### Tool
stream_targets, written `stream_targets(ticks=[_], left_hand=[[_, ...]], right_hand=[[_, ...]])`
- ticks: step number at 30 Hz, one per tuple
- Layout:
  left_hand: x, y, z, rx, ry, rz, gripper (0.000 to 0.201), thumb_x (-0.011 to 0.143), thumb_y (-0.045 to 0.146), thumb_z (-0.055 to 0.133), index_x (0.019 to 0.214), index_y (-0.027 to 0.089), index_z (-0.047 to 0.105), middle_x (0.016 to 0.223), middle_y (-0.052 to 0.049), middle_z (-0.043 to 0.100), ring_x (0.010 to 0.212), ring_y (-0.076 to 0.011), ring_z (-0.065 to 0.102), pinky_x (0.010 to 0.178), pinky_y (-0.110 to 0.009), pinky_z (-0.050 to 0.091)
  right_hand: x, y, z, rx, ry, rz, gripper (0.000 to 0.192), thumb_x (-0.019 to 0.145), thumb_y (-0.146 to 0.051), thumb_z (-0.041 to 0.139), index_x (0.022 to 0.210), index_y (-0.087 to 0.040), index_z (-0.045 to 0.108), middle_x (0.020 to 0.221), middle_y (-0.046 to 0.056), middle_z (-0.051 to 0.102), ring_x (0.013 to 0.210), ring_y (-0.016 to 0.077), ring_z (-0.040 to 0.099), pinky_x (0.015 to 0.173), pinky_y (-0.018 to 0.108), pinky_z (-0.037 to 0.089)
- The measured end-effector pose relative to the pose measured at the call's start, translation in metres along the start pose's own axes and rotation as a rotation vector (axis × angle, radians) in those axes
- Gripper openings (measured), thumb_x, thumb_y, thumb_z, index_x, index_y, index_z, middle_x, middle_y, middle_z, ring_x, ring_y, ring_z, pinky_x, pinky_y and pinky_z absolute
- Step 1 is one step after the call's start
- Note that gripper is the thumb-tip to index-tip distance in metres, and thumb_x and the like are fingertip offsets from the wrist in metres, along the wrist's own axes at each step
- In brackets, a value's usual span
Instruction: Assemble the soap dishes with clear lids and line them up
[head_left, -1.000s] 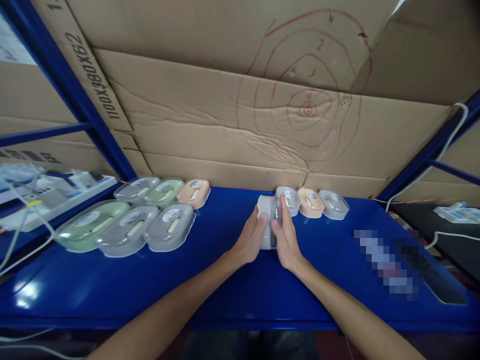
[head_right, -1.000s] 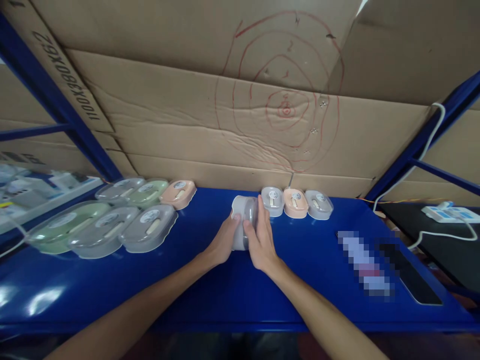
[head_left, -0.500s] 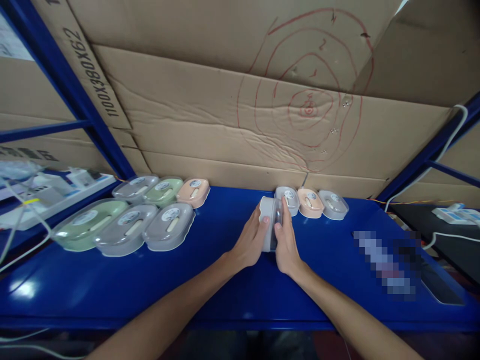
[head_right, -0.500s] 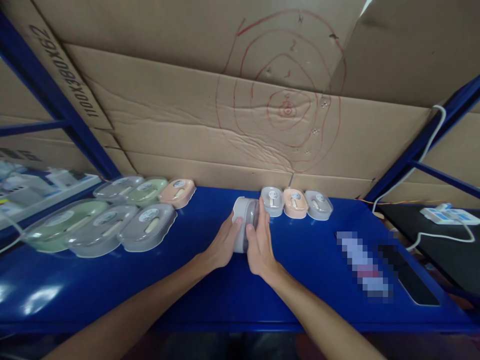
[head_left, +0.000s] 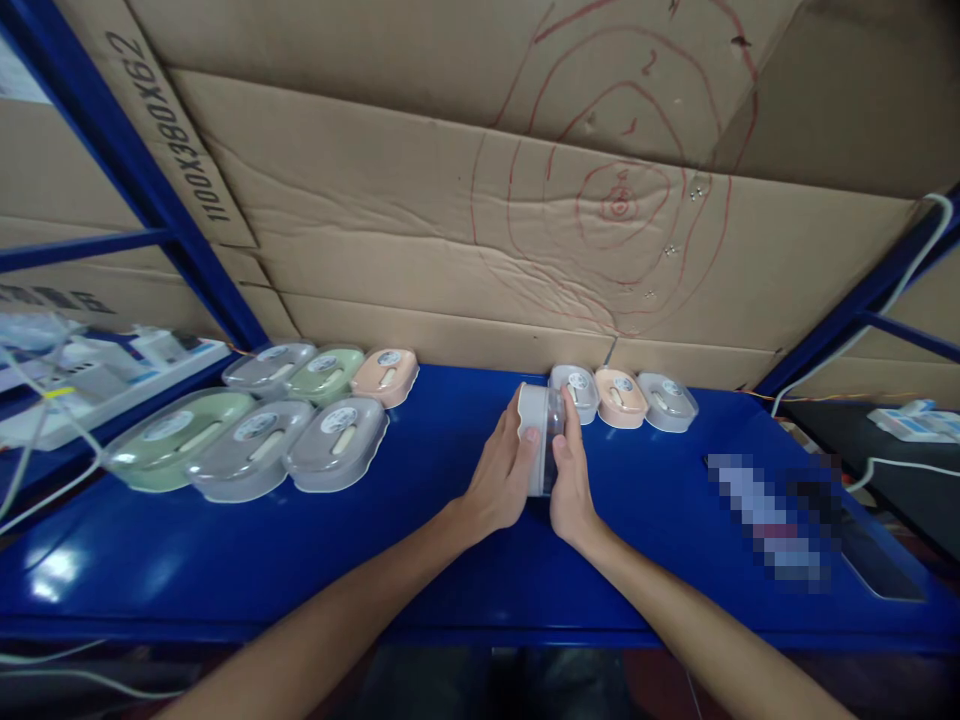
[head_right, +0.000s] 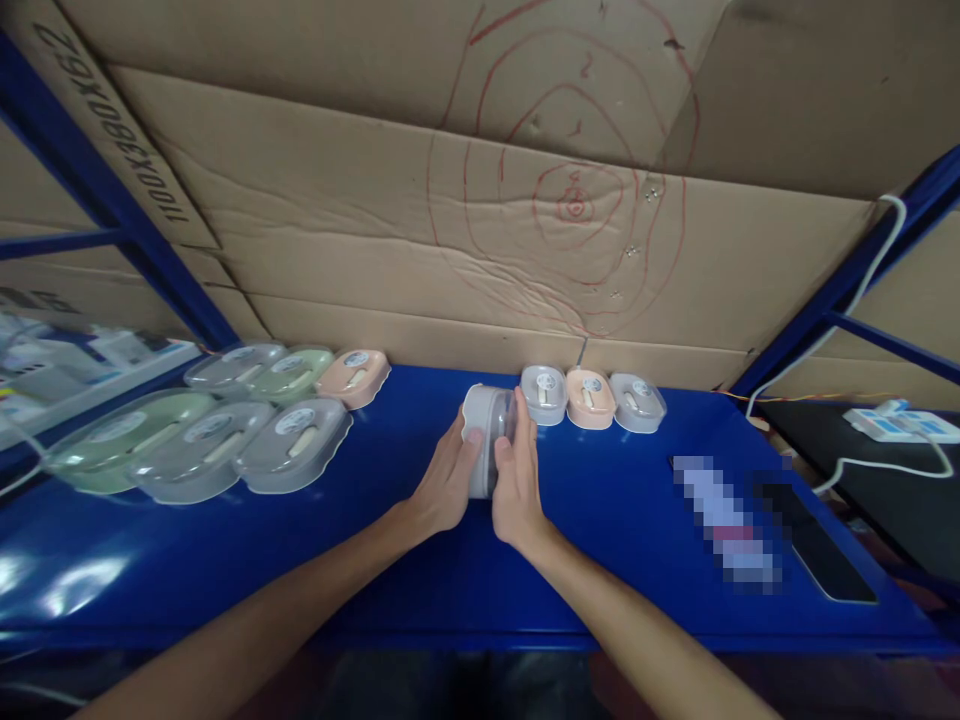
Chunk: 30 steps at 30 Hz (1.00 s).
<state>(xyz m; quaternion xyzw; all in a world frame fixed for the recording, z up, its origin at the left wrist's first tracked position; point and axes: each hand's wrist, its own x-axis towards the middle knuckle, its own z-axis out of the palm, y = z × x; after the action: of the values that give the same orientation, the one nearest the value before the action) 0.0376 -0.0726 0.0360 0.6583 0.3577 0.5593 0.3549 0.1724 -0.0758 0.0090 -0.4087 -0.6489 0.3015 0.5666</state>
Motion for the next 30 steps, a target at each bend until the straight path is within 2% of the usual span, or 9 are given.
stream_targets(ticks=[6, 11, 14, 17, 20, 22, 25, 27, 30], left_hand=[[0.004, -0.001, 0.001, -0.155, -0.002, -0.152, 0.061, 0.107, 0.071, 0.057, 0.145, 0.026, 0.071, 0.151, -0.014, 0.071, 0.143, -0.0384, 0.063, 0.126, -0.053, 0.043], [0.012, -0.004, 0.003, -0.429, -0.051, -0.287, 0.067, 0.097, 0.069, 0.076, 0.145, 0.024, 0.070, 0.145, -0.014, 0.075, 0.136, -0.0369, 0.069, 0.119, -0.051, 0.050], [0.017, -0.002, 0.002, -0.514, -0.011, -0.393, 0.073, 0.080, 0.055, 0.097, 0.140, 0.021, 0.071, 0.136, -0.015, 0.079, 0.125, -0.0347, 0.074, 0.110, -0.048, 0.056], [0.024, -0.003, -0.006, -0.542, 0.069, -0.479, 0.065, 0.072, 0.045, 0.101, 0.125, 0.017, 0.076, 0.117, -0.013, 0.083, 0.106, -0.0304, 0.078, 0.095, -0.041, 0.060], [0.033, -0.009, -0.020, -0.548, 0.142, -0.513, 0.054, 0.070, 0.043, 0.099, 0.110, 0.015, 0.077, 0.100, -0.010, 0.082, 0.090, -0.0263, 0.077, 0.081, -0.036, 0.059], [0.038, -0.013, -0.029, -0.531, 0.173, -0.515, 0.051, 0.070, 0.043, 0.098, 0.107, 0.015, 0.077, 0.096, -0.008, 0.081, 0.085, -0.0243, 0.075, 0.076, -0.033, 0.057], [0.044, -0.018, -0.038, -0.519, 0.146, -0.535, 0.050, 0.071, 0.046, 0.098, 0.104, 0.015, 0.078, 0.093, -0.008, 0.081, 0.084, -0.0235, 0.075, 0.075, -0.032, 0.056], [0.045, -0.019, -0.040, -0.515, 0.102, -0.547, 0.053, 0.073, 0.048, 0.099, 0.107, 0.014, 0.077, 0.096, -0.010, 0.081, 0.085, -0.0237, 0.075, 0.077, -0.033, 0.057], [0.044, -0.019, -0.040, -0.505, 0.049, -0.535, 0.059, 0.075, 0.049, 0.101, 0.117, 0.015, 0.075, 0.107, -0.012, 0.082, 0.091, -0.0231, 0.076, 0.081, -0.033, 0.058]], right_hand=[[0.007, 0.006, -0.003, -0.013, 0.004, 0.025, 0.072, 0.116, -0.064, 0.033, 0.182, -0.041, 0.014, 0.190, -0.002, 0.018, 0.177, 0.0266, 0.013, 0.143, 0.063, 0.014], [0.021, 0.006, -0.009, 0.044, 0.015, 0.026, 0.068, 0.114, -0.063, 0.042, 0.178, -0.042, 0.032, 0.188, -0.002, 0.028, 0.176, 0.0277, 0.020, 0.143, 0.061, 0.015], [0.026, 0.007, -0.008, 0.080, 0.034, 0.030, 0.075, 0.108, -0.066, 0.057, 0.176, -0.040, 0.038, 0.184, 0.003, 0.037, 0.172, 0.0315, 0.032, 0.140, 0.062, 0.027], [0.029, 0.014, -0.005, 0.199, 0.092, 0.128, 0.086, 0.098, -0.068, 0.069, 0.172, -0.033, 0.043, 0.168, 0.012, 0.059, 0.156, 0.0352, 0.055, 0.130, 0.062, 0.044], [0.032, 0.019, -0.004, 0.303, 0.148, 0.302, 0.084, 0.087, -0.071, 0.080, 0.155, -0.026, 0.062, 0.138, 0.013, 0.077, 0.132, 0.0350, 0.071, 0.117, 0.057, 0.056], [0.033, 0.018, -0.005, 0.390, 0.089, 0.401, 0.069, 0.082, -0.070, 0.085, 0.132, -0.023, 0.074, 0.120, 0.010, 0.082, 0.117, 0.0329, 0.077, 0.106, 0.052, 0.062], [0.034, 0.012, -0.007, 0.487, -0.045, 0.467, 0.054, 0.081, -0.071, 0.088, 0.100, -0.022, 0.076, 0.098, 0.007, 0.082, 0.097, 0.0278, 0.078, 0.088, 0.044, 0.066], [0.036, 0.009, -0.009, 0.493, -0.053, 0.466, 0.054, 0.078, -0.071, 0.090, 0.093, -0.022, 0.075, 0.091, 0.006, 0.080, 0.088, 0.0252, 0.077, 0.082, 0.040, 0.064], [0.038, 0.010, -0.012, 0.450, 0.010, 0.416, 0.056, 0.077, -0.070, 0.092, 0.099, -0.022, 0.075, 0.092, 0.006, 0.081, 0.088, 0.0254, 0.077, 0.081, 0.040, 0.064]])
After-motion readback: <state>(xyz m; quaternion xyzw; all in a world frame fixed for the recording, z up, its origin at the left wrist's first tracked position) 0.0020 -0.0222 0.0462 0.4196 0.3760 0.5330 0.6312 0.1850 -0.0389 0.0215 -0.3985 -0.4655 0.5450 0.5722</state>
